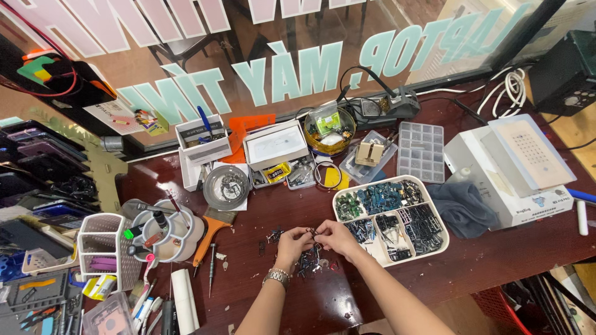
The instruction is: The person sorts small electronic components and wires from a pile on the table into a compartmentalized tray. They handle the items by hand, picking them up and placing them into specific sections of the tray.
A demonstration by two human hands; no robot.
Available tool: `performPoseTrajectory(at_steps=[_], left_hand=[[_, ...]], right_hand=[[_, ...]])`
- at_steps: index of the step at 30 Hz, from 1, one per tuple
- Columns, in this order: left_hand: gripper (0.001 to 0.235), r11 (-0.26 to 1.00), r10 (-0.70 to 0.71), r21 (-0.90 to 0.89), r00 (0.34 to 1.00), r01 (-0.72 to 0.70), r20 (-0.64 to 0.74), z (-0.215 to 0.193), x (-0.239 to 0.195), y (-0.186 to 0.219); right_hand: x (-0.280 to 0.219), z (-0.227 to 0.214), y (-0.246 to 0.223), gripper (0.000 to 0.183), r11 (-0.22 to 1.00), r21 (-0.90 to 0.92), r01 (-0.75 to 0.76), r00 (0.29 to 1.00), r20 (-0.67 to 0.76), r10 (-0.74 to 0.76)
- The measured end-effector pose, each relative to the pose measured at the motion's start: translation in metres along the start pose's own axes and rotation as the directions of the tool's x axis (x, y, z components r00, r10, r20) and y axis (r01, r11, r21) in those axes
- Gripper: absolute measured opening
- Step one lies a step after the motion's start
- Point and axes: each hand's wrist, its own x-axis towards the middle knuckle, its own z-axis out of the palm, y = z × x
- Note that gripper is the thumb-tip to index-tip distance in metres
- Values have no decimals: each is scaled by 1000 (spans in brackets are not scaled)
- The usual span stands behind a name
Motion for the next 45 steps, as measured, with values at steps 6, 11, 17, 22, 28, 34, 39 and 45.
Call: performPoseTrajectory(at_steps=[6,11,17,22,28,34,39,45], left_hand=[[26,968,74,-246,992,-47,99,16,4,15],[26,989,100,-125,984,-82,145,51,-1,22],[24,993,100,-91,969,-81,228,100,2,13],[19,993,106,33,969,-116,223,143,4,9],[28,760,201,541,922,-360,331,181,-7,40],[34,794,246,449,891,-411,381,218,2,34],[16,964,75,205,911,-170,406,239,23,16],[13,709,231,510,844,-487,483,276,41,15]], right_hand=[[-11,-31,-4,13,944,320,84,994,-93,-57],[-24,-47,7,13,944,324,65,990,-140,-21],[-37,-79,31,19,956,257,141,959,-275,-67],[-64,-106,25,22,968,-149,202,896,-370,-244],[-107,-139,0,31,894,-334,299,822,-386,-419],[-106,-185,31,13,937,-281,210,847,-427,-318],[-99,-208,60,14,969,130,211,871,-476,-125],[-128,-224,50,13,795,-575,193,680,-506,-530]])
